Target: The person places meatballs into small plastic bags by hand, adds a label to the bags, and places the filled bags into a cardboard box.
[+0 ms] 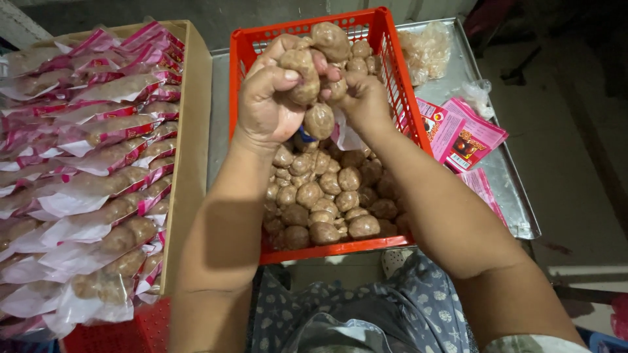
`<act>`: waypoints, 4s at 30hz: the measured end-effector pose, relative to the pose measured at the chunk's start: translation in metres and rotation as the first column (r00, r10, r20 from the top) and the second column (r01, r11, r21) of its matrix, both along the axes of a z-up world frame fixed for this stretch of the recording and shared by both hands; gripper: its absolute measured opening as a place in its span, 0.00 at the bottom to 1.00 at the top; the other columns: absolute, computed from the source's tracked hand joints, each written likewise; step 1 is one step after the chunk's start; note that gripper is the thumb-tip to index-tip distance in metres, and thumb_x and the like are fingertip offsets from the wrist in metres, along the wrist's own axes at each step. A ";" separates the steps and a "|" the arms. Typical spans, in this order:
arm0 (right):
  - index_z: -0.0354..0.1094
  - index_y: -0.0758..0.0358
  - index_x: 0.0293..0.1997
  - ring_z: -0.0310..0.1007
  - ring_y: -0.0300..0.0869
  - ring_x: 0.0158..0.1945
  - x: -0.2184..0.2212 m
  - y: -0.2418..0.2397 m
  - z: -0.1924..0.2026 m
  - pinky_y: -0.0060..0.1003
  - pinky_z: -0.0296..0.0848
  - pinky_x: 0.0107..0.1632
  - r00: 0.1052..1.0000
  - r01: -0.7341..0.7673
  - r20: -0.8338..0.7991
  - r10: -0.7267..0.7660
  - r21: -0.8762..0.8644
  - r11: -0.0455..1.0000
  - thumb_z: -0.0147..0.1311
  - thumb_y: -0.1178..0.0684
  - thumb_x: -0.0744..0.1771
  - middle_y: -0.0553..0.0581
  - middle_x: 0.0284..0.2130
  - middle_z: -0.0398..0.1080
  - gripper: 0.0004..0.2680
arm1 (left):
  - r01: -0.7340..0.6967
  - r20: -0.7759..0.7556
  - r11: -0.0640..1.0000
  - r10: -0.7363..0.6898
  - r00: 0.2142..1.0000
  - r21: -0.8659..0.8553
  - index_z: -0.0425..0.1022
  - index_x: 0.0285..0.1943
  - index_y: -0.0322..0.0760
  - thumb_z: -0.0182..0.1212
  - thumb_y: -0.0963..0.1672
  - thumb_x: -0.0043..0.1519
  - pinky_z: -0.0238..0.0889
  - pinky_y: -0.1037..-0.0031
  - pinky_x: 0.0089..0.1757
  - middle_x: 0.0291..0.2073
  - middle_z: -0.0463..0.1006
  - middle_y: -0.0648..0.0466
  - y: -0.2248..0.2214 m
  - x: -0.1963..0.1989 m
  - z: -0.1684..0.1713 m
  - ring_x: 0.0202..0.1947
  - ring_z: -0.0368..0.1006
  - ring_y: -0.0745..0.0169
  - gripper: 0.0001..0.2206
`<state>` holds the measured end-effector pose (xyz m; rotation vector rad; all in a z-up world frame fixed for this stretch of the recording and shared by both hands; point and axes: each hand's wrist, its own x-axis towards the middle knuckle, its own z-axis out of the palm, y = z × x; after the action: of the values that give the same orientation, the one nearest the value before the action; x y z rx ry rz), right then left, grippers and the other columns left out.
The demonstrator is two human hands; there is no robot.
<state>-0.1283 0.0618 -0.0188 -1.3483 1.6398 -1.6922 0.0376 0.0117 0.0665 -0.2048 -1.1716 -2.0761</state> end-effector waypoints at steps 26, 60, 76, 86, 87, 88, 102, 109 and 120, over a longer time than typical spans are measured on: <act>0.77 0.56 0.36 0.77 0.37 0.33 -0.019 0.016 0.027 0.31 0.77 0.35 0.937 0.004 0.348 0.006 -0.027 1.000 0.56 0.49 0.68 0.50 0.28 0.78 0.07 | -0.030 0.658 0.906 0.328 0.678 -0.421 0.68 0.38 0.41 0.51 0.37 0.57 0.69 0.75 0.40 0.37 0.74 0.50 0.008 -0.004 0.001 0.37 0.73 0.62 0.06; 0.77 0.62 0.48 0.78 0.55 0.51 0.024 0.037 0.054 0.48 0.74 0.54 0.919 -0.021 -0.357 -0.165 -0.463 0.886 0.59 0.58 0.68 0.60 0.42 0.79 0.06 | -0.231 0.263 0.421 0.824 0.503 -0.877 0.73 0.48 0.33 0.61 0.40 0.59 0.71 0.57 0.47 0.41 0.79 0.41 0.004 -0.032 -0.049 0.50 0.76 0.39 0.10; 0.71 0.63 0.49 0.79 0.41 0.32 -0.003 0.023 0.029 0.38 0.82 0.32 0.844 -0.331 0.435 0.315 -0.041 0.943 0.73 0.59 0.58 0.56 0.33 0.76 0.18 | -0.510 0.182 0.770 0.604 0.776 -0.383 0.74 0.55 0.30 0.70 0.33 0.51 0.74 0.77 0.42 0.38 0.82 0.53 -0.031 -0.036 -0.067 0.39 0.78 0.69 0.21; 0.68 0.62 0.47 0.75 0.41 0.24 0.005 0.017 0.047 0.39 0.80 0.21 0.802 -0.133 0.591 0.087 0.035 0.991 0.71 0.55 0.61 0.53 0.26 0.71 0.15 | -0.468 0.396 0.843 0.538 0.744 -0.268 0.74 0.64 0.43 0.61 0.39 0.65 0.80 0.71 0.33 0.49 0.80 0.55 -0.018 -0.045 -0.070 0.37 0.78 0.64 0.17; 0.68 0.62 0.47 0.75 0.41 0.24 0.002 0.016 0.044 0.39 0.80 0.21 0.802 -0.131 0.591 0.087 0.032 0.991 0.71 0.55 0.61 0.53 0.26 0.71 0.15 | -0.465 0.395 0.843 0.538 0.745 -0.271 0.74 0.64 0.43 0.61 0.39 0.65 0.80 0.71 0.33 0.49 0.80 0.55 -0.016 -0.041 -0.061 0.37 0.78 0.64 0.17; 0.68 0.59 0.47 0.74 0.39 0.24 -0.001 0.015 0.042 0.37 0.80 0.22 0.791 -0.117 0.611 0.042 0.083 0.990 0.69 0.56 0.62 0.50 0.26 0.69 0.13 | -0.383 0.459 0.903 0.430 0.778 -0.196 0.67 0.69 0.43 0.59 0.42 0.67 0.80 0.68 0.28 0.54 0.76 0.50 -0.015 -0.036 -0.053 0.35 0.78 0.58 0.20; 0.71 0.62 0.52 0.82 0.52 0.38 -0.019 0.006 0.013 0.57 0.82 0.41 0.500 -0.209 0.857 0.124 -0.020 0.978 0.67 0.50 0.64 0.59 0.38 0.75 0.15 | -0.454 0.373 0.761 0.632 0.680 -0.463 0.76 0.51 0.33 0.64 0.33 0.54 0.74 0.82 0.18 0.32 0.80 0.51 -0.039 -0.018 -0.051 0.22 0.73 0.73 0.16; 0.70 0.67 0.56 0.81 0.54 0.47 -0.034 -0.007 -0.019 0.56 0.81 0.48 0.490 -0.240 0.856 0.167 -0.051 0.969 0.66 0.53 0.64 0.64 0.46 0.77 0.17 | -0.226 0.245 0.445 0.774 0.584 -0.866 0.83 0.50 0.44 0.60 0.37 0.50 0.64 0.61 0.59 0.55 0.67 0.45 -0.043 -0.003 -0.055 0.59 0.67 0.47 0.19; 0.69 0.65 0.52 0.80 0.47 0.41 -0.028 0.000 -0.003 0.46 0.82 0.44 0.318 -0.289 0.928 0.193 -0.099 0.952 0.65 0.48 0.65 0.58 0.40 0.76 0.15 | -0.407 0.009 0.131 0.957 0.289 -0.904 0.81 0.28 0.57 0.67 0.43 0.50 0.70 0.75 0.48 0.52 0.74 0.66 -0.052 -0.011 -0.059 0.47 0.78 0.65 0.05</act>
<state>-0.1561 0.0616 -0.0217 -0.2952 0.7197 -1.6383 0.0268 -0.0404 0.0070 0.6818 -1.9883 -0.4802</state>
